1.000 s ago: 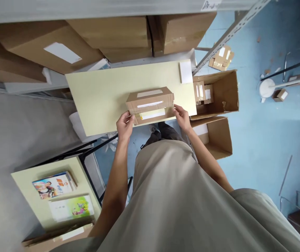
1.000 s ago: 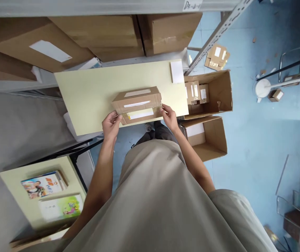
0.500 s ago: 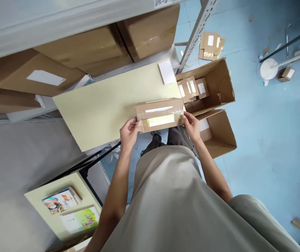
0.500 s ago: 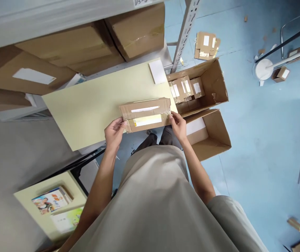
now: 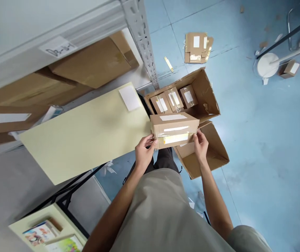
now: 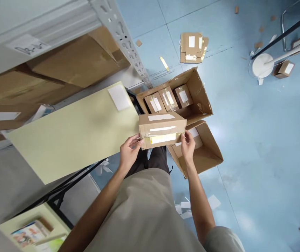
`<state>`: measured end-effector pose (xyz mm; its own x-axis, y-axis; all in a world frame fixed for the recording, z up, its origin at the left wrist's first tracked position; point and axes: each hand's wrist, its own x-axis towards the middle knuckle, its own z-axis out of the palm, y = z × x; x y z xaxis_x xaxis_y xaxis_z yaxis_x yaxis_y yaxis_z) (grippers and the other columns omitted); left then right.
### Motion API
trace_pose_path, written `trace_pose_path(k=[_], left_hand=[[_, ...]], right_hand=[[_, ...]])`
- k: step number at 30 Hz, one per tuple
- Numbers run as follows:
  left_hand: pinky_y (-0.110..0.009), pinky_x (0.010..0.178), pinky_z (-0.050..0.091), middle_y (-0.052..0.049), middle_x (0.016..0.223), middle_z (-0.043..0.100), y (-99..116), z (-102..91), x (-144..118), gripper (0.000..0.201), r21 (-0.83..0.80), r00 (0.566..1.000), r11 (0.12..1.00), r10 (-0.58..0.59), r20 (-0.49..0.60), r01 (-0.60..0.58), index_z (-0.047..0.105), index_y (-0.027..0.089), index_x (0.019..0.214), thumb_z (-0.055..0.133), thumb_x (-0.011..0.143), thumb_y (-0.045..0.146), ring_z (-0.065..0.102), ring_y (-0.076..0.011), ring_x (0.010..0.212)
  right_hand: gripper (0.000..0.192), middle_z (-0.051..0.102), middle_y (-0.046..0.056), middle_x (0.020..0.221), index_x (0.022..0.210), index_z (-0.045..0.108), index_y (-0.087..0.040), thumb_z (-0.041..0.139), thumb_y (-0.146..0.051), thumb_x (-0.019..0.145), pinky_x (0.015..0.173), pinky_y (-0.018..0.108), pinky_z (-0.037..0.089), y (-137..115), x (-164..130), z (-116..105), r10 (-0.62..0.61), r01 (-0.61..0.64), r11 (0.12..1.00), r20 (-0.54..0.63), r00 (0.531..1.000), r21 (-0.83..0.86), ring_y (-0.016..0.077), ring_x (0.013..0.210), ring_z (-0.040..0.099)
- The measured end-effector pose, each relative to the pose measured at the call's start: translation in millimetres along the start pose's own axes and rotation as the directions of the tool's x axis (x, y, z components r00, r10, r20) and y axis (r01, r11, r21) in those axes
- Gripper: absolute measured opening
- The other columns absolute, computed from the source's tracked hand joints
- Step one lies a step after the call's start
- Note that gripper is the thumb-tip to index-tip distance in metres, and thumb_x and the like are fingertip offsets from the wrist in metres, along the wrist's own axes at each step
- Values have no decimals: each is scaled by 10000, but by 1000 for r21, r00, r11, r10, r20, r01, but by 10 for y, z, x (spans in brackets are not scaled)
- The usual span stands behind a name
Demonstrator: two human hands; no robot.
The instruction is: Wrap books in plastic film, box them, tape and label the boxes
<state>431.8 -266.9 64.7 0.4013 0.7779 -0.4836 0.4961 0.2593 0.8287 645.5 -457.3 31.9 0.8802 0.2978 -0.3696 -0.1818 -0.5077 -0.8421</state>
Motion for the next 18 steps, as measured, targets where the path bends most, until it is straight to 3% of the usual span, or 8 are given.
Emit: trace_pose_path(k=[6, 10, 13, 16, 18], left_hand=[[-479, 1043, 727, -115, 1345, 852, 109, 335, 475, 392, 127, 999, 991, 50, 17, -52, 822, 266, 1321, 810, 999, 489, 847, -323, 1172], [-540, 1182, 663, -154, 1418, 818, 181, 858, 1166, 388, 237, 982, 956, 154, 107, -175, 785, 228, 1422, 718, 1060, 351, 801, -355, 1284], [-576, 1352, 523, -192, 1549, 721, 268, 1393, 1849, 467, 310, 923, 881, 280, 265, -357, 749, 199, 1504, 732, 1041, 261, 675, -401, 1490], [-531, 1363, 502, -222, 1519, 664, 389, 1909, 2510, 514, 260, 836, 843, 334, 435, -471, 717, 148, 1557, 720, 1052, 248, 689, -388, 1465], [-583, 1374, 474, -227, 1520, 678, 485, 2198, 2875, 478, 216, 779, 832, 342, 526, -512, 714, 141, 1549, 671, 1085, 247, 670, -398, 1493]], right_hand=[[527, 836, 180, 1395, 1300, 809, -226, 694, -657, 1021, 1197, 546, 615, 219, 274, 17, 81, -81, 995, -4, 997, 62, 360, 1329, 780], [671, 749, 237, 1547, 1451, 713, -183, 683, -675, 995, 1278, 556, 566, 446, 542, 149, 162, -152, 980, -66, 985, 126, 355, 1467, 722], [776, 692, 284, 1610, 1521, 640, -128, 676, -667, 965, 1327, 575, 525, 592, 813, 270, 215, -193, 964, -106, 971, 184, 376, 1522, 688], [852, 595, 276, 1728, 1632, 546, -130, 678, -640, 962, 1371, 581, 481, 700, 1111, 361, 229, -188, 957, -177, 957, 221, 379, 1629, 600], [881, 534, 264, 1786, 1695, 488, -139, 664, -628, 984, 1395, 568, 452, 765, 1337, 406, 220, -164, 957, -227, 949, 239, 358, 1681, 545]])
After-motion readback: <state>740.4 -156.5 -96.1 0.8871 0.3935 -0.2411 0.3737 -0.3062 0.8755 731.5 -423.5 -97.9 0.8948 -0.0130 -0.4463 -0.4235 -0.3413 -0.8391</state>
